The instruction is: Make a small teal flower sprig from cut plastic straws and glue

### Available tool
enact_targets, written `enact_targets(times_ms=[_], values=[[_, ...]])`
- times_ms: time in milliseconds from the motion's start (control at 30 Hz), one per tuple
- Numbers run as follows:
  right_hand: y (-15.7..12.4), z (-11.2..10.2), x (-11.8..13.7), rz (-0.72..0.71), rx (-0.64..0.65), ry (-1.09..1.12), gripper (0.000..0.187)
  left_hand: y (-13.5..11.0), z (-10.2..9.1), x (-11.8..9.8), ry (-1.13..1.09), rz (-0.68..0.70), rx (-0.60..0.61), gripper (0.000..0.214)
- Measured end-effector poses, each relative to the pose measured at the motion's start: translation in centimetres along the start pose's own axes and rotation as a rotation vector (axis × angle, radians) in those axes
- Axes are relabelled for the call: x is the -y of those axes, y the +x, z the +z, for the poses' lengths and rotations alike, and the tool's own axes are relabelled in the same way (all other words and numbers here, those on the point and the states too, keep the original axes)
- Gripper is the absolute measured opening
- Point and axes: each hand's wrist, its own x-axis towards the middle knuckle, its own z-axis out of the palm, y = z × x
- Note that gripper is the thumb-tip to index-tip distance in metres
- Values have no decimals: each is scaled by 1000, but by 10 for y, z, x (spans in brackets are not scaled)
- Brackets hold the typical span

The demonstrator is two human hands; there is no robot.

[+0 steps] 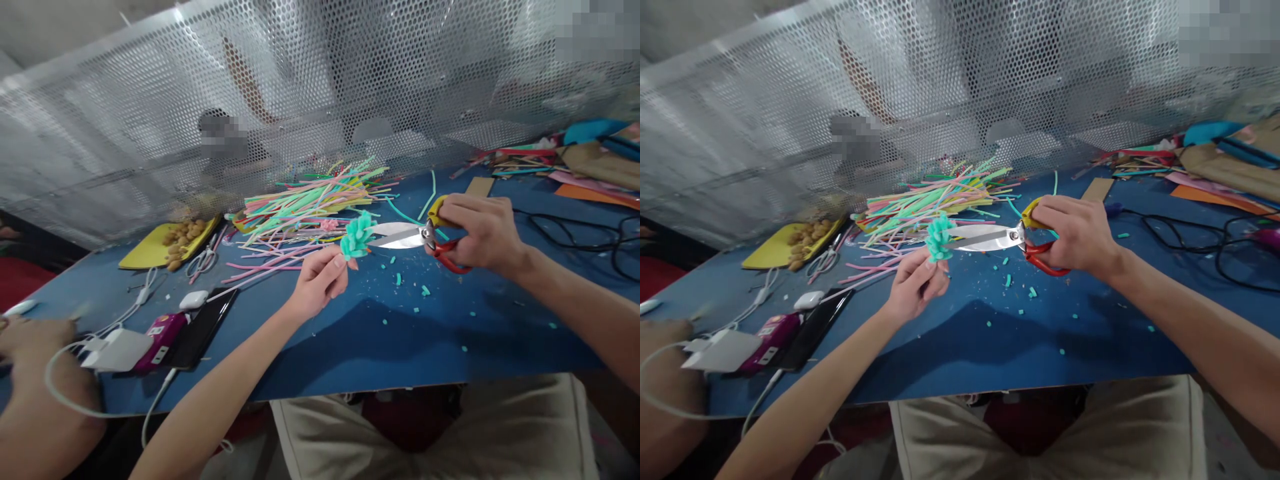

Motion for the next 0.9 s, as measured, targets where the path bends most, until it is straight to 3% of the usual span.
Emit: enact_targets(times_ms=[300, 667, 900], values=[[0, -2, -8, -49, -54, -142, 23, 2, 6, -7, -67, -39, -46, 29], [-3, -1, -7, -52, -39, -94, 22, 0, 5, -5, 37, 6, -96, 31], [0, -2, -5, 20, -22, -8, 20, -2, 6, -7, 125, 44, -154, 33]])
